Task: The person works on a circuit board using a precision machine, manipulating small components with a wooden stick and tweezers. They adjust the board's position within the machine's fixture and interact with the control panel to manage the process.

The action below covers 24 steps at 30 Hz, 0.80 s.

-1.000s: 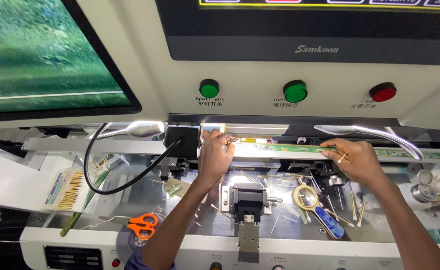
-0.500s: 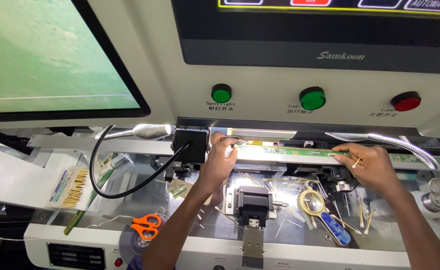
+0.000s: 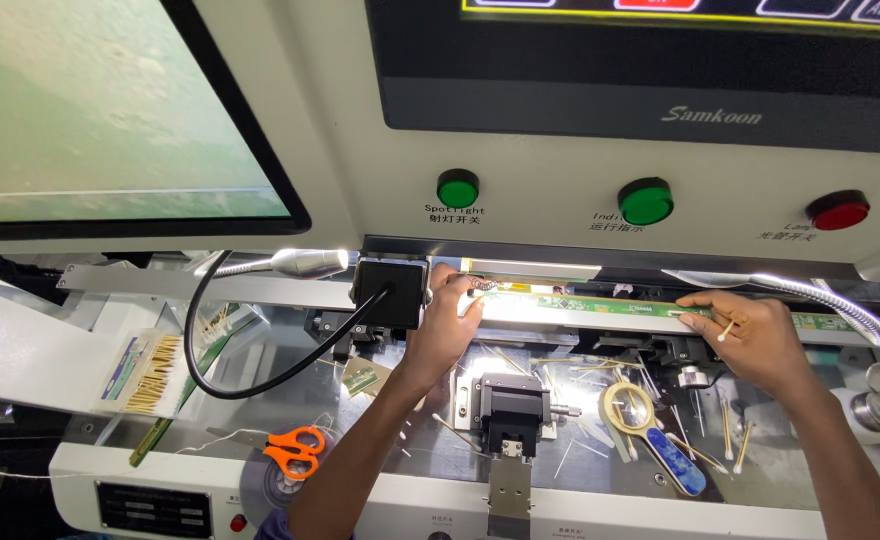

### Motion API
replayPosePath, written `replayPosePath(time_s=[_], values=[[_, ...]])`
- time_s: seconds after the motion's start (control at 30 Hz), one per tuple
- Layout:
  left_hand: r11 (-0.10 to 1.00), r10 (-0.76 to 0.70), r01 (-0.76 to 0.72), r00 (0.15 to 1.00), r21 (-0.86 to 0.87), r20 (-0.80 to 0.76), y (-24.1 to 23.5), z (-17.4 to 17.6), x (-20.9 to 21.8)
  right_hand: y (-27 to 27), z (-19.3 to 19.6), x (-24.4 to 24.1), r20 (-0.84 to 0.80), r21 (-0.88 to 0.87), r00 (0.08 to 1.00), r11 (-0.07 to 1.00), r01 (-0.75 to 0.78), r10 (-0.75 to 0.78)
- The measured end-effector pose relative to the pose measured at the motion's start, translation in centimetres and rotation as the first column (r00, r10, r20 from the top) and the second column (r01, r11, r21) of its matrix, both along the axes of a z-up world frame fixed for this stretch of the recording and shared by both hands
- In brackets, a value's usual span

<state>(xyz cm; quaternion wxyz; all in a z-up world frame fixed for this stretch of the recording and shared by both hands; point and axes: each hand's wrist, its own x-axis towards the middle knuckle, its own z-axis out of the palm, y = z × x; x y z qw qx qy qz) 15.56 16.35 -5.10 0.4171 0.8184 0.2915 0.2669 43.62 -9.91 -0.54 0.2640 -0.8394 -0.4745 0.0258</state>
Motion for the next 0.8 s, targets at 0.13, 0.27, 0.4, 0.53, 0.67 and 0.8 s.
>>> replayPosePath(time_s=[0.13,0.27,0.4,0.53,0.67,0.8], values=[[0.999,-0.013,0.012,1.000,-0.031,-0.010,-0.06,0.00,0.06,0.03,0.01,-0.04,-0.030,-0.056,0.997,0.996,0.064,-0.066],[1.000,-0.017,0.017,1.000,-0.026,0.006,0.10,-0.25,0.20,-0.06,-0.24,0.24,-0.010,-0.018,0.999,0.999,0.036,-0.037],[1.000,-0.016,0.016,1.000,-0.020,0.017,0.14,-0.67,0.34,-0.09,-0.29,0.27,-0.003,0.020,1.000,1.000,0.012,-0.012],[1.000,-0.019,0.019,1.000,-0.016,0.006,0.06,-0.34,0.25,-0.06,-0.15,0.21,0.007,0.009,1.000,1.000,-0.004,0.004],[1.000,-0.027,0.027,0.999,-0.005,0.021,0.12,-0.38,0.23,-0.03,0.06,0.05,0.000,0.000,1.000,1.000,0.019,-0.019],[0.999,-0.032,0.032,0.999,-0.007,0.036,0.11,-0.27,0.20,-0.17,-0.10,0.31,0.027,0.000,1.000,1.000,0.010,-0.010]])
